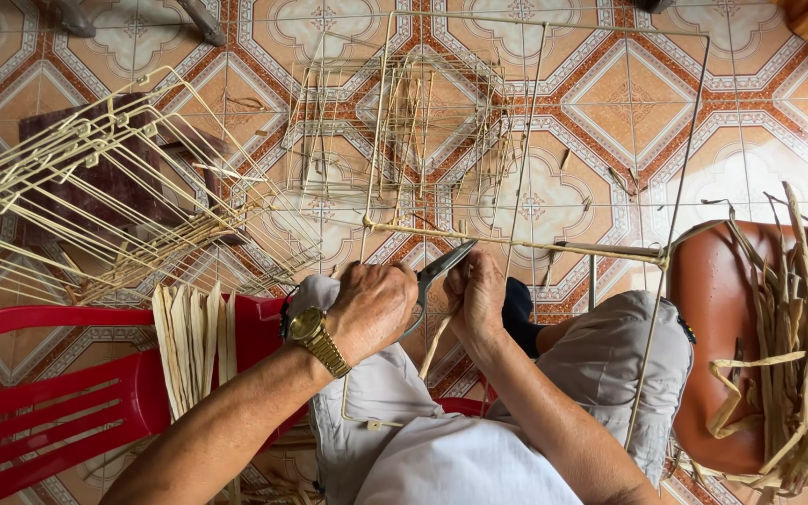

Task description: The person sits on the floor weaving thin bamboo strips around a wire frame, bending and threading the strips by hand to attach them to the frame. They occasionally use scissors to trim the strips and continue weaving new strips into the structure.

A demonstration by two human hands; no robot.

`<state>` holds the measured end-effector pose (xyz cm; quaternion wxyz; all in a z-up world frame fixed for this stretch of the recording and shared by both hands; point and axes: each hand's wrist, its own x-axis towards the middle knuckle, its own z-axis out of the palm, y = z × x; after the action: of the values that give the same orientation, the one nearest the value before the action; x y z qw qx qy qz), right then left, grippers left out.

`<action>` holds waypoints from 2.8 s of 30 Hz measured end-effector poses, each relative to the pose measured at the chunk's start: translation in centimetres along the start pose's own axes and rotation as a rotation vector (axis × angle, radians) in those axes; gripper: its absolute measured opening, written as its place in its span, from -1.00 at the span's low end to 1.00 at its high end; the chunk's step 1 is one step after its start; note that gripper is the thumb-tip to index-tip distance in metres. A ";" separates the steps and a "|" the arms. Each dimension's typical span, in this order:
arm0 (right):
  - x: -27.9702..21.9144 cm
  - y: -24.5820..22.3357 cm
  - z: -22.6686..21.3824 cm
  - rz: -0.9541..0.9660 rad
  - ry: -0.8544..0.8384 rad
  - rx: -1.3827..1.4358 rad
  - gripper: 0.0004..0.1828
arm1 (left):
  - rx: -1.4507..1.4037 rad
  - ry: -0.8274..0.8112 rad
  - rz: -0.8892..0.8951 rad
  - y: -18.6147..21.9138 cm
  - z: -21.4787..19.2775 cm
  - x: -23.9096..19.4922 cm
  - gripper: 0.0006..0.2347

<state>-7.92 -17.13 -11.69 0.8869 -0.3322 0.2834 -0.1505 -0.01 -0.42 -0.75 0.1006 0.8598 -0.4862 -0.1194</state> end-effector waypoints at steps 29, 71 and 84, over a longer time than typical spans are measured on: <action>-8.1 -7.2 -6.3 0.033 -0.083 -0.535 -0.88 | -0.035 0.109 -1.442 -6.9 23.6 -35.7 -0.61; -10.4 -12.4 1.1 0.103 -0.619 -0.712 -0.59 | -1.556 1.021 -0.144 5.3 -1.6 3.5 -0.89; -13.3 -8.4 -7.6 0.182 -0.713 -0.682 -0.60 | -1.737 1.132 -0.412 -1.5 -3.9 3.0 -0.85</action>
<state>-23.74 -21.12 -5.35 0.7790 -0.6080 0.0236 0.1519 3.89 -2.03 2.26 0.8711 0.4889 0.0393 -0.0228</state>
